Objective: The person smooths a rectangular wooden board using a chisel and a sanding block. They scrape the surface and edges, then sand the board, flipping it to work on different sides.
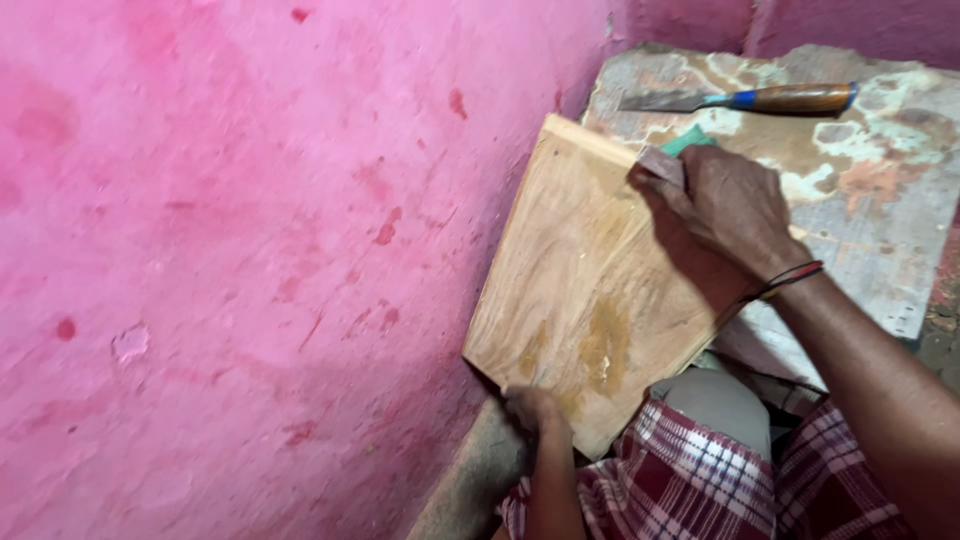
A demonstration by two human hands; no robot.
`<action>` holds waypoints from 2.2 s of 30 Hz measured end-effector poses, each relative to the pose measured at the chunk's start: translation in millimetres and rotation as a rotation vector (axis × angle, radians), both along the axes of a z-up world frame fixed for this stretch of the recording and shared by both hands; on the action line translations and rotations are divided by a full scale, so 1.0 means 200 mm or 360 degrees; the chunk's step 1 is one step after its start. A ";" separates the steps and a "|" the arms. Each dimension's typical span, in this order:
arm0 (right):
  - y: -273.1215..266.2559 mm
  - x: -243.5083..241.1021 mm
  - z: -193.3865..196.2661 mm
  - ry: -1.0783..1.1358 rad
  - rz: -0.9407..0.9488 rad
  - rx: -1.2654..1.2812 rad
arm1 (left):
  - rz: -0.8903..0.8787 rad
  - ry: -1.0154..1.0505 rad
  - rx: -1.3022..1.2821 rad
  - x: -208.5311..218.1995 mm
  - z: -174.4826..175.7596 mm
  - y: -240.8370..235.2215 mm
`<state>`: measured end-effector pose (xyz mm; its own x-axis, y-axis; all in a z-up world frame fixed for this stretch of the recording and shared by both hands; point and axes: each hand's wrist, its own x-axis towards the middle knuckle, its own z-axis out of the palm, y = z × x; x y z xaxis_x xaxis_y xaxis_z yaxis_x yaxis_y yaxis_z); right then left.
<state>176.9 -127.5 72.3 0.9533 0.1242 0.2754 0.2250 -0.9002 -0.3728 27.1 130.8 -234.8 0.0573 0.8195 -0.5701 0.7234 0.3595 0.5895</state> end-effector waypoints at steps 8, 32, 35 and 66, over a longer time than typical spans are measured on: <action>0.00 0.00 -0.09 -0.0090 -0.0009 -0.0191 | -0.1245 -0.0796 0.0898 0.34 0.88 -0.29; 0.03 -0.05 -0.04 -0.0272 -0.0029 -0.0272 | -0.1251 -0.1097 0.1684 0.68 1.16 -0.37; 0.03 -0.07 -0.03 -0.0307 -0.0005 -0.0260 | -0.1243 -0.1128 0.1689 0.67 1.15 -0.37; -0.33 -0.01 -0.04 0.0445 0.0104 0.0084 | -0.1218 -0.0859 0.1500 0.96 1.25 -0.26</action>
<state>175.0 -192.8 63.9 0.9836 0.1800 0.0106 0.1634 -0.8649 -0.4746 219.1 78.1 16.2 0.7162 0.5460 0.4346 0.1568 -0.7328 0.6621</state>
